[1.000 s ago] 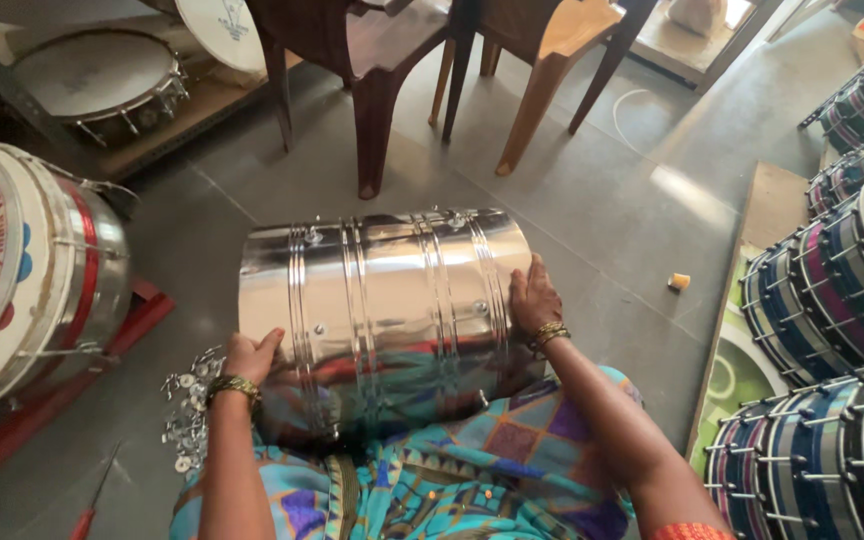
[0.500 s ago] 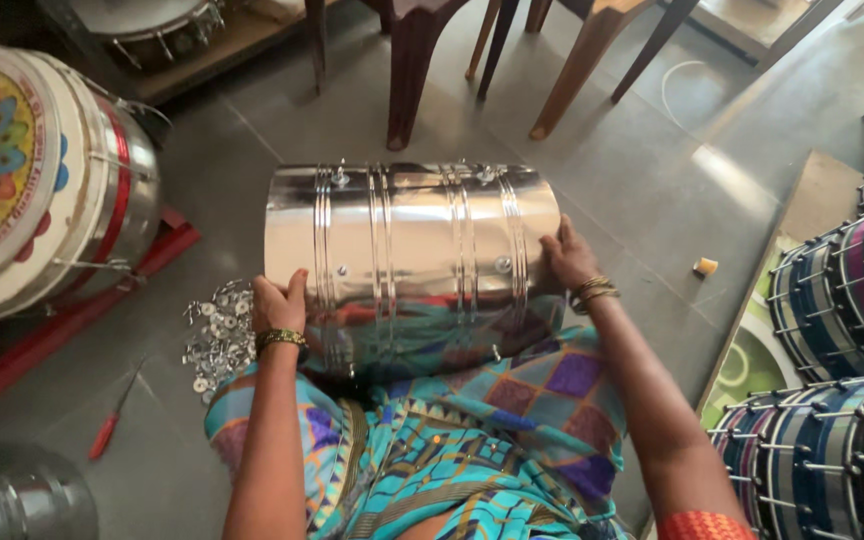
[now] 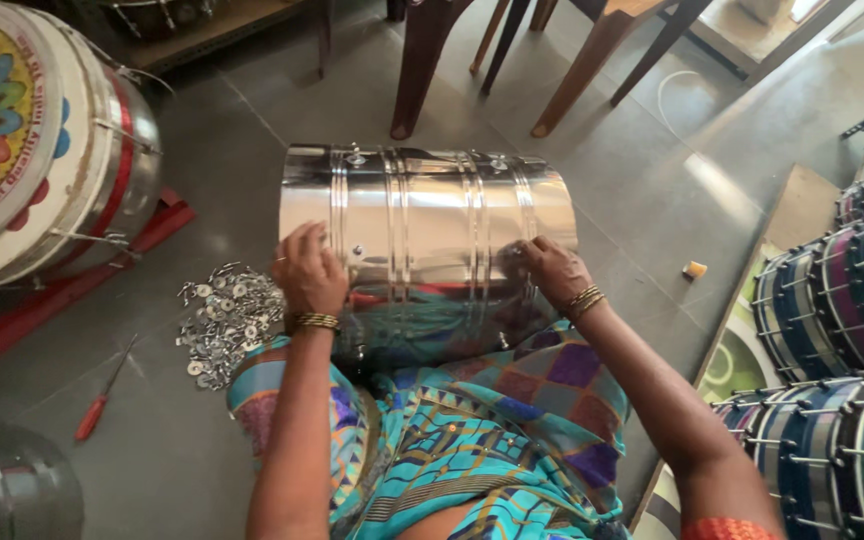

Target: The person sits on the floor and repeatedly taps the metal body of a drum with their hands. They rotate the drum to inspect different sections of the shiny surface. The person then lifts the drum to show the interior before placing it back down.

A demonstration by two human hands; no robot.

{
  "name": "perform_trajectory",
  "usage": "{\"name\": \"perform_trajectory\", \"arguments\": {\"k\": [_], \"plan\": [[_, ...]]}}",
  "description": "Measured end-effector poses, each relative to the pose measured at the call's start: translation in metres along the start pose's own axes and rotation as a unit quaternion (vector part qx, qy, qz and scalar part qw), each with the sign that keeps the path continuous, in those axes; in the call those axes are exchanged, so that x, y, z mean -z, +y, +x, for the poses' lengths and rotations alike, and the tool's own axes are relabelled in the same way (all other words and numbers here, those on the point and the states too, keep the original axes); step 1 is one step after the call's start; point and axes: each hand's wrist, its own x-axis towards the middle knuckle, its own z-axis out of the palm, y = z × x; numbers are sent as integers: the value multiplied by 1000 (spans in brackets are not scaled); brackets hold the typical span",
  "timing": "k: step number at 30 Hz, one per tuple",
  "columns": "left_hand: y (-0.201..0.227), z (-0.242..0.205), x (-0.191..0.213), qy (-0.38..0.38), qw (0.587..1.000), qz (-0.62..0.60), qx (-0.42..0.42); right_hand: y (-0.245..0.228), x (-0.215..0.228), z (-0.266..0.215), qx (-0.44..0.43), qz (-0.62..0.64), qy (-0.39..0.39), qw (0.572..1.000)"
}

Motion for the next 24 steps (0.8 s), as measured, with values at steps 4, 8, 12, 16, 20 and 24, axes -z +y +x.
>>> {"name": "perform_trajectory", "arguments": {"k": [4,8,12,16,20,24], "plan": [[12,-1,-3,-22,999,-31,-16,12,-9,13,55,-66,-34,996],[21,4,4,-38,998,-42,-21,23,-1,24,140,-137,-65,978],[27,6,9,-52,998,-38,-23,27,3,34,191,-177,-91,961],[25,5,5,-65,997,-24,-18,18,0,35,63,-102,-105,987],[19,3,-2,-69,997,-19,5,-5,-23,38,-200,18,-103,974],[21,3,-1,-66,998,-9,7,9,-29,44,-73,-116,-177,975]]}}
